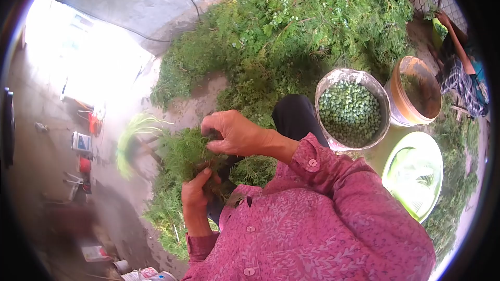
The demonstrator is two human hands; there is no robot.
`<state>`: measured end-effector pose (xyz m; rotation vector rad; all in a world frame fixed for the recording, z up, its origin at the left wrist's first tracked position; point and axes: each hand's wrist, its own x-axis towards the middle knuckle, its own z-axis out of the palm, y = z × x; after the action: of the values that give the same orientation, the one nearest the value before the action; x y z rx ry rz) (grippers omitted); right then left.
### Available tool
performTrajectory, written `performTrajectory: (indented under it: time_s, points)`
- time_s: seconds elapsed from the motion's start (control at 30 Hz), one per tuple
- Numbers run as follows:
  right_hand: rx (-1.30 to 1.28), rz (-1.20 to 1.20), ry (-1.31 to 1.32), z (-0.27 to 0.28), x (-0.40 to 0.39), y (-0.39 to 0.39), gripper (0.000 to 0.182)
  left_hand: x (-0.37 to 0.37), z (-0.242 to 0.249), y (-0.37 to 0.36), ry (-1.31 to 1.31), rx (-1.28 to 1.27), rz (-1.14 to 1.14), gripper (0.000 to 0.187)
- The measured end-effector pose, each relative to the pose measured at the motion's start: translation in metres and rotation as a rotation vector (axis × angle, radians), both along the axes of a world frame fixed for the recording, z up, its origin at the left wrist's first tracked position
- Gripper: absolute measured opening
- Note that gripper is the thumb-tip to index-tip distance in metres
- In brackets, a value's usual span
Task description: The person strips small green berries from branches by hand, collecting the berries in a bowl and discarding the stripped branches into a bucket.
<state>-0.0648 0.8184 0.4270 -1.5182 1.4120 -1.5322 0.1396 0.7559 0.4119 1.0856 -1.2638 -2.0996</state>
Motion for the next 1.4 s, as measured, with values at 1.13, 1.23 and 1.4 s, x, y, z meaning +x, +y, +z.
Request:
performTrajectory:
  time_s: [1.13,1.23,1.4]
  points:
    - [0.291,0.308,-0.765,-0.043,0.041,0.001,0.042,0.018,-0.001,-0.010,0.235,0.225,-0.044,0.029]
    - [0.239,0.215,-0.400,-0.031,0.033,0.011,0.028,0.024,0.004,-0.006,0.096,0.108,-0.035,0.030]
    - [0.404,0.235,-0.435,0.006,-0.018,0.034,0.014,0.052,0.022,-0.005,-0.014,-0.041,0.086,0.032]
